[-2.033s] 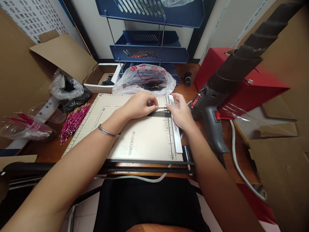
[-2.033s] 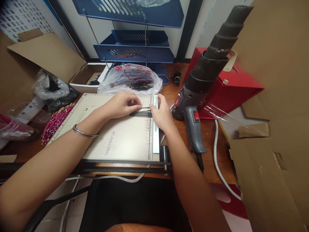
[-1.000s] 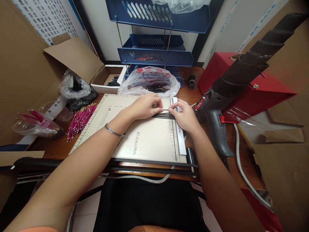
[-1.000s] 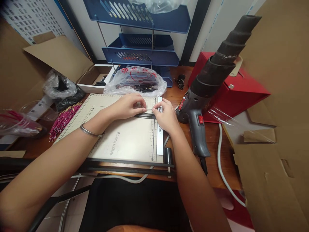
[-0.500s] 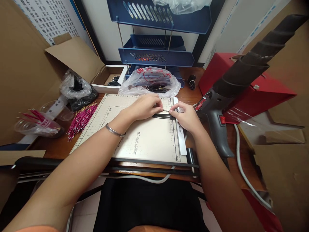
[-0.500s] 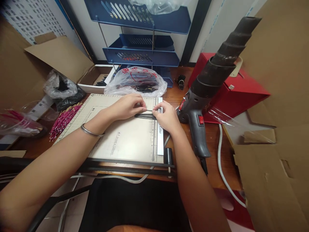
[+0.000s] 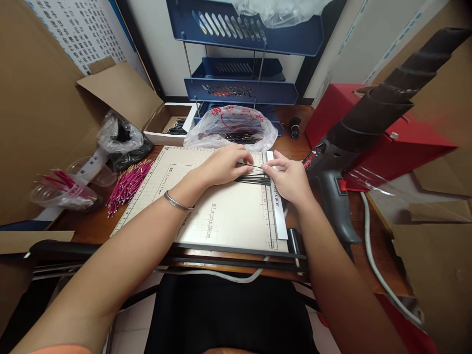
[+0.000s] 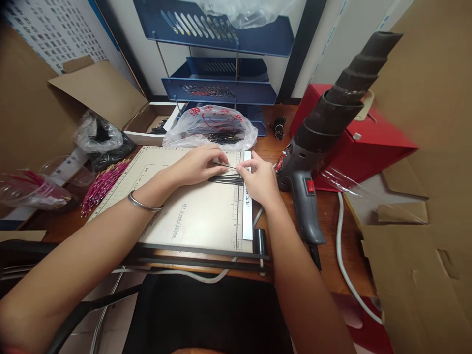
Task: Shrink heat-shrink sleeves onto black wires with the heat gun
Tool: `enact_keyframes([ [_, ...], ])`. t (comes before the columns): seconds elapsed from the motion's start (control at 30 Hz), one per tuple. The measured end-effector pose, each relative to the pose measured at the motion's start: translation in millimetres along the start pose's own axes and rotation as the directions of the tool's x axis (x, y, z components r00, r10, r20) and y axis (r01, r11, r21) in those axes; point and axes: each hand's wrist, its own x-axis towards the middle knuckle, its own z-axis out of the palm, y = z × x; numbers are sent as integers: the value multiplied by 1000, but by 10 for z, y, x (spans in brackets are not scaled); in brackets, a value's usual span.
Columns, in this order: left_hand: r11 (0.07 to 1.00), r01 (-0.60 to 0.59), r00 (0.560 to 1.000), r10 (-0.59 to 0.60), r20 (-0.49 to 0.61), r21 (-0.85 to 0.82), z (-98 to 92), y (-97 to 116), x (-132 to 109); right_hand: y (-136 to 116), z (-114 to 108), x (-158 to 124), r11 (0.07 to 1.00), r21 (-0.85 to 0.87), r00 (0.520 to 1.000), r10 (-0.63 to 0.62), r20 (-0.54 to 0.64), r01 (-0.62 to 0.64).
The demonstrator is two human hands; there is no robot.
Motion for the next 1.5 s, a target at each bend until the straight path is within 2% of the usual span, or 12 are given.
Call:
enact_keyframes([
  [0.13, 999, -26, 999, 25, -41, -27, -22, 37, 16, -38, -8, -8, 998, 56, 1000, -17, -3, 17],
  [0.27, 1000, 14, 992, -16, -126, -13, -49, 82, 20, -80, -16, -28, 993, 120, 1000, -22, 20, 19],
  [0.5, 999, -13, 998, 11, -58, -31, -65, 125, -12, -110, 1, -43, 975, 212, 998, -69, 16, 64],
  [0.83, 997, -71, 996, 69, -59, -26, -65, 58, 1, -123, -16, -71, 986, -3, 985, -166, 40, 166],
  [1.03, 998, -70, 995, 69, -70, -6, -63, 70, -10, -138, -36, -78, 989, -4, 989, -151, 12, 151],
  [1.4, 986, -167, 979, 163, -120, -22, -46, 15, -3, -96, -29, -47, 985, 48, 986, -168, 22, 166],
  [1.5, 987, -161, 980, 158, -119, -20, -46, 15, -2, -98, -27, -50, 984, 54, 985, -171, 28, 169],
])
